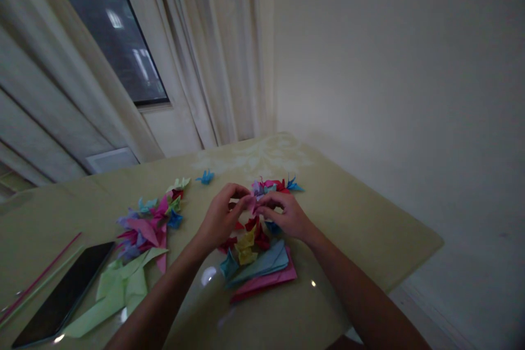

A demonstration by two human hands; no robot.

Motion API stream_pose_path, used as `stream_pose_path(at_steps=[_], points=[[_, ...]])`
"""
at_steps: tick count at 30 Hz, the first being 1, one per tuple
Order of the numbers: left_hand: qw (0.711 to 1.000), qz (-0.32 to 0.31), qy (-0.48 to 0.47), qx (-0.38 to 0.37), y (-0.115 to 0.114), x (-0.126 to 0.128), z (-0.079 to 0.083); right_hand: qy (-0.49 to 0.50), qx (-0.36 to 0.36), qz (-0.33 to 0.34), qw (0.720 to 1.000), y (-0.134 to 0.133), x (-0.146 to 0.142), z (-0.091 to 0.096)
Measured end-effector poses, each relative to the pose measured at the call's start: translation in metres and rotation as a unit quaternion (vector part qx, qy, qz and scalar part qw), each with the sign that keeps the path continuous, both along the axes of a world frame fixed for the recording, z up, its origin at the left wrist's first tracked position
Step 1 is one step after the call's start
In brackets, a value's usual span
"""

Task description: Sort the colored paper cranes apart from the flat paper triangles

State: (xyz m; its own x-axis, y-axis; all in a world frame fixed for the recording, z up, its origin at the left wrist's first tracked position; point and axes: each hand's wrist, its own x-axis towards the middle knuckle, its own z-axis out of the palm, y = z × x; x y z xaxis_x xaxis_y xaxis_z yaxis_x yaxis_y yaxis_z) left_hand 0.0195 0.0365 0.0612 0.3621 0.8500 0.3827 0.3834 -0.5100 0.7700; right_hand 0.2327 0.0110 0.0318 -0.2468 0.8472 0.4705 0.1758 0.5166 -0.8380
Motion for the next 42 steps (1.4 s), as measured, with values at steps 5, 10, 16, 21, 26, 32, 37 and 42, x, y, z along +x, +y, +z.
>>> stream_pose_path(at_steps=[5, 10, 16, 21, 26, 32, 37, 42], points=[[0.905, 0.252, 0.325, 0.112, 0.039, -0.063, -0.026, -0.100, 0.026, -0.081, 0.991, 0.013, 0.038, 0.004], [0.835, 0.305, 0.458, -0.023, 0.060, -0.114, -0.054, -0.186, -0.043, -0.050, 0.980, 0.023, 0.072, -0.007], [0.895, 0.185, 0.404, -0.035, 0.075, -0.111, -0.049, -0.203, -0.112, 0.022, 0.972, 0.023, 0.074, -0.017], [0.919, 0.133, 0.367, -0.046, 0.078, -0.113, -0.037, -0.193, -0.071, -0.019, 0.979, 0.023, 0.068, -0.015], [0.921, 0.087, 0.373, -0.077, 0.075, -0.110, -0.034, -0.231, -0.016, -0.061, 0.971, 0.026, 0.061, -0.017], [0.933, 0.060, 0.351, -0.056, 0.068, -0.092, -0.033, -0.256, 0.020, -0.081, 0.963, 0.026, 0.052, -0.018], [0.982, -0.005, 0.183, -0.042, 0.045, -0.064, -0.008, -0.173, 0.040, -0.084, 0.980, 0.019, 0.034, -0.013], [0.995, -0.061, 0.034, -0.072, 0.004, -0.013, 0.014, -0.040, -0.024, -0.005, 0.999, 0.002, 0.005, -0.003]])
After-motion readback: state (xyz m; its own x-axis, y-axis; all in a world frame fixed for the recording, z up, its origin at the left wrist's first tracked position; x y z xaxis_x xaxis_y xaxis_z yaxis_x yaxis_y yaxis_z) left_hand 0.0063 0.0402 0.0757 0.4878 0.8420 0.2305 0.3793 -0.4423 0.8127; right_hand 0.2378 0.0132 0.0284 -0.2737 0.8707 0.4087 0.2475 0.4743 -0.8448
